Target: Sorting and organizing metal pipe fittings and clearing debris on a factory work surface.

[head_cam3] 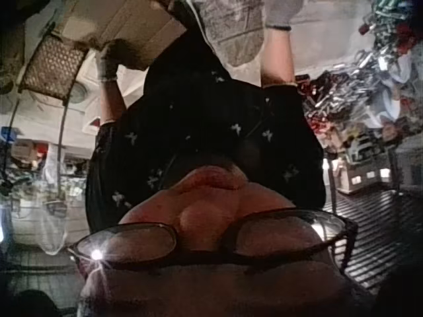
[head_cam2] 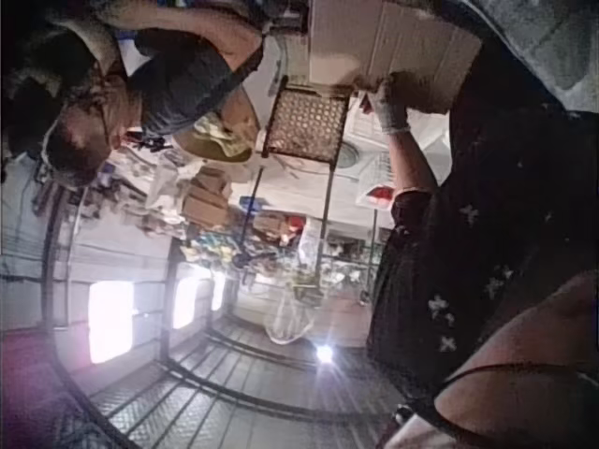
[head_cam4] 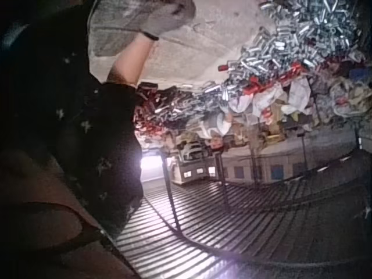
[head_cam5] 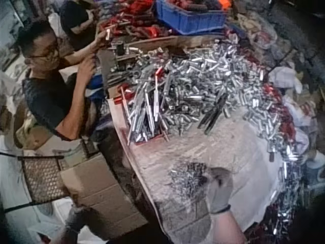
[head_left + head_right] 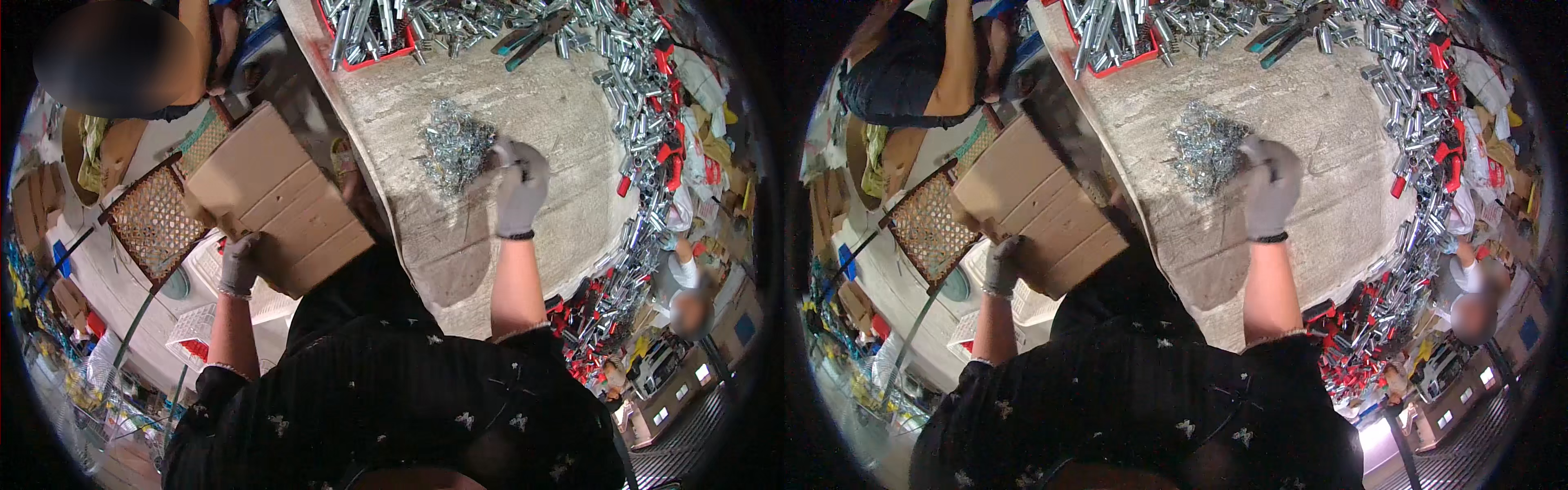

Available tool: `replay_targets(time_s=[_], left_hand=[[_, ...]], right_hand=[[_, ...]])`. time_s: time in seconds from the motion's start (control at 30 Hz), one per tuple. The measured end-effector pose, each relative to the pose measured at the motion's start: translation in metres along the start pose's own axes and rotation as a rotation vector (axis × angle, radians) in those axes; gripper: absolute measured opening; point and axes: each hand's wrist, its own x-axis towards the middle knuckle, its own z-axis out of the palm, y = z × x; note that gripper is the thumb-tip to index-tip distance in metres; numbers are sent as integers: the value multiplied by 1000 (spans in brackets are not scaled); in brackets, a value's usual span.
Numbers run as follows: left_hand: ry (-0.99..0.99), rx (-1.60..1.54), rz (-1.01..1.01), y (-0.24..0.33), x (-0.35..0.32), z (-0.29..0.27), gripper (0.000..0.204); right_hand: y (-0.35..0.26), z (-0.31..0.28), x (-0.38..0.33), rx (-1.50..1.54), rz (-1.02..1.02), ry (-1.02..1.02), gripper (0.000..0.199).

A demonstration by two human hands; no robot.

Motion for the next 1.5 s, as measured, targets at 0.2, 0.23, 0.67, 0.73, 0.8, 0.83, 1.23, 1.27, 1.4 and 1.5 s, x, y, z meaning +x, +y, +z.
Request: replay_targets(time_s=[0.2, 0.23, 0.67, 0.73, 0.8, 0.83, 1.23, 1.27, 1.4, 1.5], left_hand=[[76, 78, -43, 7, -3, -15, 30], [43, 55, -50, 7, -2, -15, 29], [47, 73, 98, 13, 0, 5, 24], [8, 82, 39, 32, -5, 11, 27], [-32, 90, -17, 50, -8, 27, 29], [-44, 137, 24, 58, -11, 47, 32], [-111, 306, 29, 72, 8, 65, 34], [-109, 310, 36, 75, 5, 58, 34], [-55, 248, 52, 61, 2, 21, 26], [-57, 182, 53, 52, -1, -6, 23]], right_hand=[[-59, 77, -66, 207, 6, -577, 18], [-70, 84, -65, 60, -22, -599, 22], [-63, 133, -95, -376, -80, -738, 32], [-58, 132, -97, -404, -212, -731, 38], [-53, 132, -101, -398, -244, -698, 38], [-50, 134, -105, -381, -281, -676, 39], [-38, 139, -132, -347, -196, -598, 43], [-44, 138, -128, -362, -376, -551, 45], [-54, 153, -117, -245, 23, -562, 66], [-66, 152, -105, -568, -148, -658, 70]])
